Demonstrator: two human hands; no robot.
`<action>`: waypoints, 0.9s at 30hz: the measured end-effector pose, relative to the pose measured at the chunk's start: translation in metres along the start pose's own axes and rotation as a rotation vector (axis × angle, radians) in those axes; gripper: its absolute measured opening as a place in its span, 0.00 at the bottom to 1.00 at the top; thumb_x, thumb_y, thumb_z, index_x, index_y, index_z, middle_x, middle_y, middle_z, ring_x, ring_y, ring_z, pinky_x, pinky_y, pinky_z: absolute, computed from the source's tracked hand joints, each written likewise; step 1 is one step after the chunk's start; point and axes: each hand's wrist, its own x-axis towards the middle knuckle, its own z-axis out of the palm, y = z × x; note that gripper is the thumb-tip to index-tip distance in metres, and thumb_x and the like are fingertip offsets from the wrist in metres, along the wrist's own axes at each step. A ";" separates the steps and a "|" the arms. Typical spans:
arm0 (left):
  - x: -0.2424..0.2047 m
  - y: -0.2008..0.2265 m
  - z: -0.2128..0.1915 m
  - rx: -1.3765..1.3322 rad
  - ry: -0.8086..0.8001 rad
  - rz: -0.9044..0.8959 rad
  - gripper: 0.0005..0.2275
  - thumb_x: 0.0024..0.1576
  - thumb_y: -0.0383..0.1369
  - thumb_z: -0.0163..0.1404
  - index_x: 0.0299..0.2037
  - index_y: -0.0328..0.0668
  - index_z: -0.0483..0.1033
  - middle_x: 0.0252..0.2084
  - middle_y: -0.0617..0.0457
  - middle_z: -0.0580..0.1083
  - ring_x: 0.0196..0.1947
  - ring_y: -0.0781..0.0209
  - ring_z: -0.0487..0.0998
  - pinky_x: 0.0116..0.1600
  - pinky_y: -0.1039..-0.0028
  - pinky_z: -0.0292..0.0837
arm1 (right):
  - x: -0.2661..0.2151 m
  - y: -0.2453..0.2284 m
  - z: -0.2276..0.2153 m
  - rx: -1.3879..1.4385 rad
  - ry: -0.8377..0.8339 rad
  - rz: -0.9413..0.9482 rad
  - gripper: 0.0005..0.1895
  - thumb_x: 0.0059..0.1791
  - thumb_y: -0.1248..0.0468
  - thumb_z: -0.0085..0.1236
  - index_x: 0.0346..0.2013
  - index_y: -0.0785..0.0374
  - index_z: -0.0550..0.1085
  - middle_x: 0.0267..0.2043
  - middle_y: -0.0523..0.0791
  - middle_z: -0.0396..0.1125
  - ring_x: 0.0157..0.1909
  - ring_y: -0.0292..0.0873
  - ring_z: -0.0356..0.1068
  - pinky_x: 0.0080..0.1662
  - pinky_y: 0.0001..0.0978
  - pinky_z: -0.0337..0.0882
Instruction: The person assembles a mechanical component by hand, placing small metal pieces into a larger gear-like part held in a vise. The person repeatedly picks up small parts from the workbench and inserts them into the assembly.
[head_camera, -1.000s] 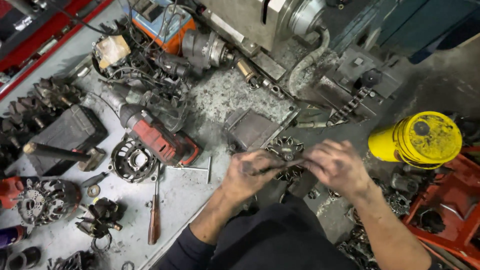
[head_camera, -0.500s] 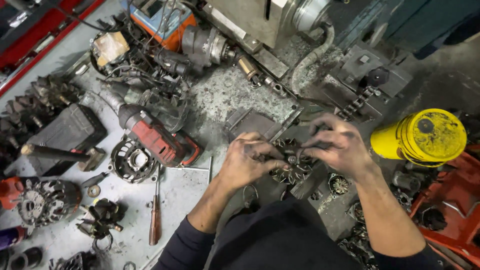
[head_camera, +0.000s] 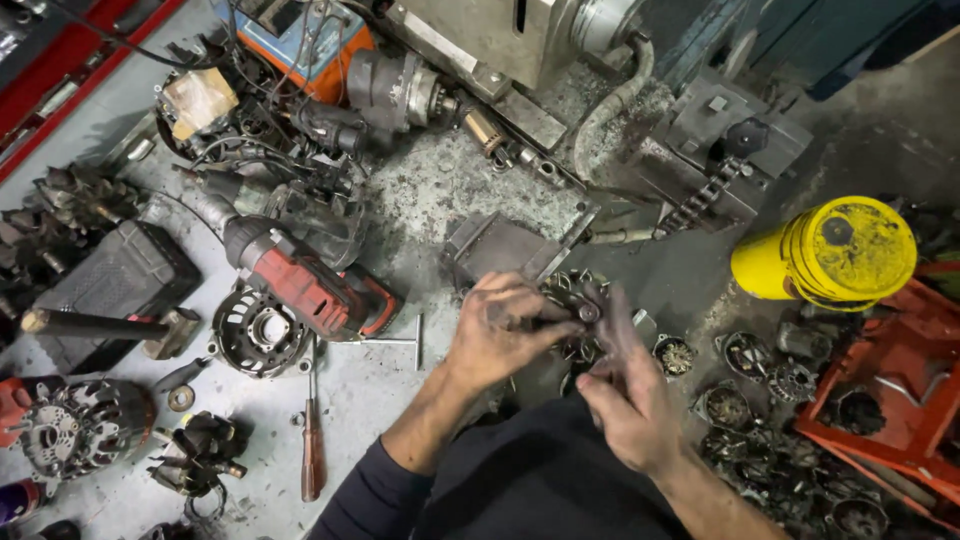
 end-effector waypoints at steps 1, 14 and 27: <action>0.003 -0.002 -0.002 0.026 -0.003 0.057 0.08 0.49 0.38 0.67 0.34 0.50 0.85 0.32 0.61 0.79 0.36 0.62 0.76 0.46 0.68 0.70 | -0.003 0.005 0.003 0.129 0.018 0.066 0.50 0.44 0.76 0.49 0.78 0.57 0.40 0.78 0.48 0.53 0.29 0.33 0.62 0.30 0.25 0.67; 0.037 -0.016 -0.015 0.105 -0.139 0.111 0.10 0.45 0.43 0.68 0.30 0.53 0.84 0.28 0.59 0.77 0.36 0.60 0.76 0.44 0.65 0.70 | -0.006 -0.004 0.034 0.245 0.078 -0.043 0.53 0.44 0.75 0.49 0.77 0.64 0.31 0.84 0.48 0.30 0.29 0.29 0.58 0.31 0.21 0.66; 0.043 -0.020 -0.016 0.058 -0.184 0.097 0.12 0.43 0.44 0.68 0.31 0.51 0.84 0.31 0.57 0.78 0.38 0.57 0.78 0.48 0.64 0.71 | -0.003 -0.011 0.034 0.165 0.121 -0.089 0.52 0.44 0.73 0.51 0.77 0.66 0.36 0.83 0.51 0.37 0.33 0.27 0.62 0.33 0.20 0.66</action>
